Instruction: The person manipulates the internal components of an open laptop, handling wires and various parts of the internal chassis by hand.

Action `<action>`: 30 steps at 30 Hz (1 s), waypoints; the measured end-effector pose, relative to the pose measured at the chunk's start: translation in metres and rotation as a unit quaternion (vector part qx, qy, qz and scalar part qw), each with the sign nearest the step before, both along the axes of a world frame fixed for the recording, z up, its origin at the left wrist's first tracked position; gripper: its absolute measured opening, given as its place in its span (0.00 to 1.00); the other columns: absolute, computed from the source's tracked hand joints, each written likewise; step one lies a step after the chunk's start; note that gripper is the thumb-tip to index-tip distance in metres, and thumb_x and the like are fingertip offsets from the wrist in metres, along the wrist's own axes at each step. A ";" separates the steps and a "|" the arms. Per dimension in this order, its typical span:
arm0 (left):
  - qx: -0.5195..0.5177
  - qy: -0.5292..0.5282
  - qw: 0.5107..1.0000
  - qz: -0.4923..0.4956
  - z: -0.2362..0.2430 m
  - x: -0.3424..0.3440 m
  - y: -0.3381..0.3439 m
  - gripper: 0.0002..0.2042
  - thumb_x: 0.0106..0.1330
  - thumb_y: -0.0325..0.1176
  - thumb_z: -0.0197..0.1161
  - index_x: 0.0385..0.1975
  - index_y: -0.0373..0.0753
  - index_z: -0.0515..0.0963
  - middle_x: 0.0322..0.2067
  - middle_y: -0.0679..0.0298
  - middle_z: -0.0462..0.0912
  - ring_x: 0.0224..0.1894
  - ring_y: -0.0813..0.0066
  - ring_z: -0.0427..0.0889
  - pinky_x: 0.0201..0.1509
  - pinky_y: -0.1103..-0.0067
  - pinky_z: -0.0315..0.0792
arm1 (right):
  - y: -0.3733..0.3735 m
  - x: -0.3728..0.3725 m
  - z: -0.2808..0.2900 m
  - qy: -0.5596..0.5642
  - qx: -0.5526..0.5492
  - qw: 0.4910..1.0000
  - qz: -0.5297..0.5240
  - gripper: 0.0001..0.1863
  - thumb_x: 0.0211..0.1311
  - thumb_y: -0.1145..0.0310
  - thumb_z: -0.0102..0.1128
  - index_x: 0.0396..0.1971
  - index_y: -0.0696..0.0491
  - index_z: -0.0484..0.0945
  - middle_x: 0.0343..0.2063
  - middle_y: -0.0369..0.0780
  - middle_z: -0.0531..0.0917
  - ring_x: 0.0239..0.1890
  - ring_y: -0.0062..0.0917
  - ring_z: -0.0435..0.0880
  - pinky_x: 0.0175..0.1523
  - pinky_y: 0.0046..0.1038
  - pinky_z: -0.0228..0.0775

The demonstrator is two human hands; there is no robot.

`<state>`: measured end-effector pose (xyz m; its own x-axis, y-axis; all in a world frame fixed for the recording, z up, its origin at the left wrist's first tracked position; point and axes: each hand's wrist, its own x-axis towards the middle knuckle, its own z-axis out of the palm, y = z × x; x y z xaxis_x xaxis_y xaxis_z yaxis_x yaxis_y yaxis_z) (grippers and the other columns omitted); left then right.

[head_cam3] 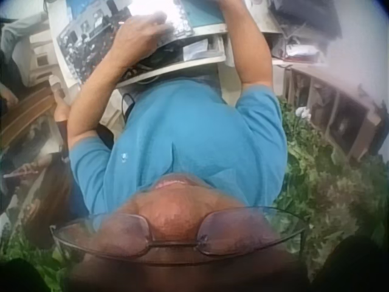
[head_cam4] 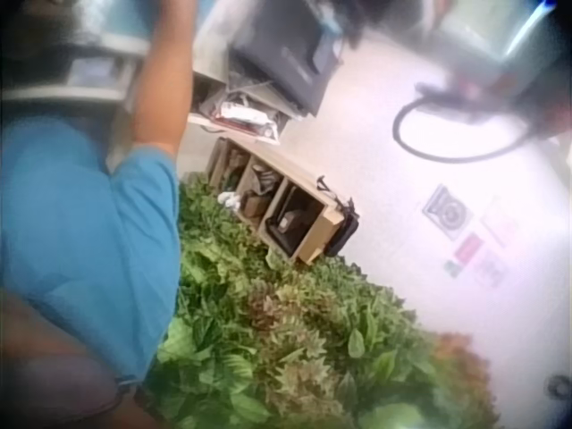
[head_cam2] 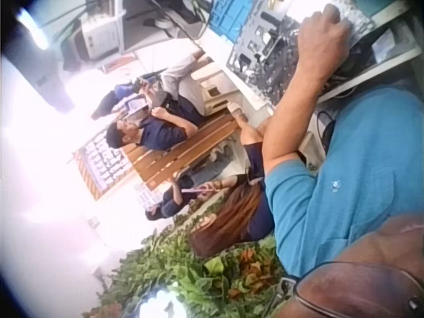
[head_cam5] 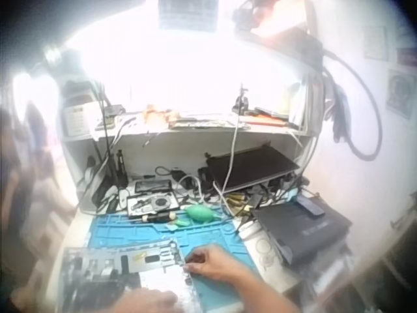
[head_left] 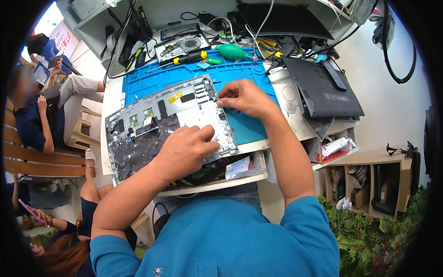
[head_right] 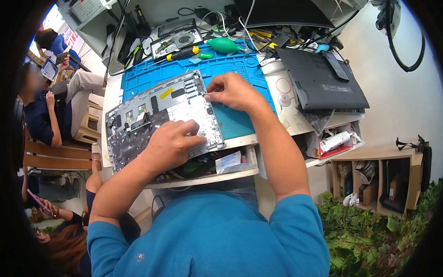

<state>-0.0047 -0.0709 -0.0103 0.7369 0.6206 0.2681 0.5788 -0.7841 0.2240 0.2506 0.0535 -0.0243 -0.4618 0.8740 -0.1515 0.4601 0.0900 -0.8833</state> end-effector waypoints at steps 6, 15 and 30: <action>0.063 -0.018 0.997 -0.037 0.000 0.001 0.009 0.14 0.60 0.26 0.73 0.43 0.53 0.91 0.41 0.69 0.82 0.38 0.61 0.87 0.43 0.65 0.83 | 0.000 0.002 -0.001 -0.002 0.003 1.000 0.004 0.16 0.70 0.64 0.81 0.50 0.58 0.92 0.40 0.37 0.95 0.39 0.18 0.90 0.38 0.26 0.81; 0.000 -0.061 0.998 0.022 0.003 -0.003 0.006 0.15 0.61 0.25 0.74 0.45 0.53 0.93 0.41 0.68 0.84 0.37 0.62 0.89 0.38 0.67 0.83 | -0.002 -0.002 0.002 0.014 -0.018 1.000 -0.016 0.16 0.67 0.65 0.82 0.47 0.58 0.93 0.36 0.39 0.94 0.36 0.20 0.89 0.39 0.27 0.81; -0.101 -0.061 0.990 0.075 0.006 -0.028 -0.018 0.12 0.64 0.25 0.74 0.43 0.52 0.93 0.42 0.67 0.85 0.38 0.61 0.90 0.38 0.66 0.82 | -0.002 0.000 0.000 0.007 -0.007 1.000 -0.009 0.16 0.70 0.64 0.81 0.49 0.59 0.91 0.38 0.37 0.94 0.37 0.17 0.89 0.37 0.24 0.79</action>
